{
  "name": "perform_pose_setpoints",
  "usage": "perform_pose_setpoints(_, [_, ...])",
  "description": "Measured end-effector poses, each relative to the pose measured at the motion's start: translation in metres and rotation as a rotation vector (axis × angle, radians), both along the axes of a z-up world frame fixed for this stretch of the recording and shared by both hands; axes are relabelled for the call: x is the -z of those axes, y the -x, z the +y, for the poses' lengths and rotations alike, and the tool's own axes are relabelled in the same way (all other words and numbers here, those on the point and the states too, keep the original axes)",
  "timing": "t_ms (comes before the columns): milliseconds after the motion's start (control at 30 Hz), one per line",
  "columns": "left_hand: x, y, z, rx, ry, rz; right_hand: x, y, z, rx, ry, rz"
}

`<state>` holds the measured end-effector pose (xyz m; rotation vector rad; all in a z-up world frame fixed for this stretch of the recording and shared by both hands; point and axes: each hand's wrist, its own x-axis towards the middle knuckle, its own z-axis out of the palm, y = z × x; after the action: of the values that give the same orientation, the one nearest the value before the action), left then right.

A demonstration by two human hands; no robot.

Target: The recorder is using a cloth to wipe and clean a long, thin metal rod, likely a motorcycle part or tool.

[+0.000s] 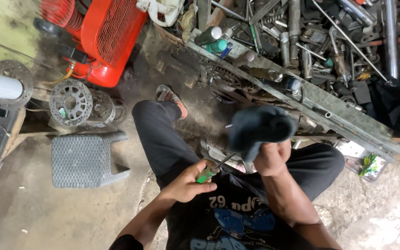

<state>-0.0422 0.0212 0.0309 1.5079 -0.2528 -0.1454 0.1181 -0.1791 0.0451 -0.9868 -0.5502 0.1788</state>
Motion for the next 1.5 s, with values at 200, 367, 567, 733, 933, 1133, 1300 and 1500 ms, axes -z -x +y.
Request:
perform_pose_setpoints(200, [0.077, 0.032, -0.017, 0.261, 0.976, 0.800, 0.074, 0.041, 0.003, -0.444, 0.287, 0.376])
perform_pose_setpoints(367, [0.055, 0.029, -0.030, 0.394, 1.282, 0.718, 0.085, 0.058, -0.014, -0.520, 0.251, 0.328])
perform_pose_setpoints(567, [-0.056, -0.032, -0.038, -0.097, 0.510, 0.125, 0.030, 0.040, -0.013, -0.427, 0.363, 0.057])
perform_pose_setpoints(733, [-0.025, -0.030, -0.044, -0.409, -0.464, 0.033, 0.025, 0.039, -0.001, -0.129, 0.346, -0.112])
perform_pose_setpoints(933, [-0.028, -0.041, -0.053, -0.354, -0.013, -0.098, 0.039, 0.026, -0.012, -0.035, 0.327, -0.407])
perform_pose_setpoints(1133, [0.031, -0.022, -0.047, 0.396, 1.144, 0.887, 0.072, 0.010, -0.045, -0.337, 0.425, -0.027])
perform_pose_setpoints(1300, [0.025, -0.039, -0.056, -0.006, 0.298, 0.522, 0.033, 0.006, -0.028, -0.258, 0.409, -0.121])
perform_pose_setpoints(1500, [-0.032, -0.058, -0.062, -0.511, -0.457, 0.157, 0.012, 0.001, -0.007, -0.106, 0.386, -0.096])
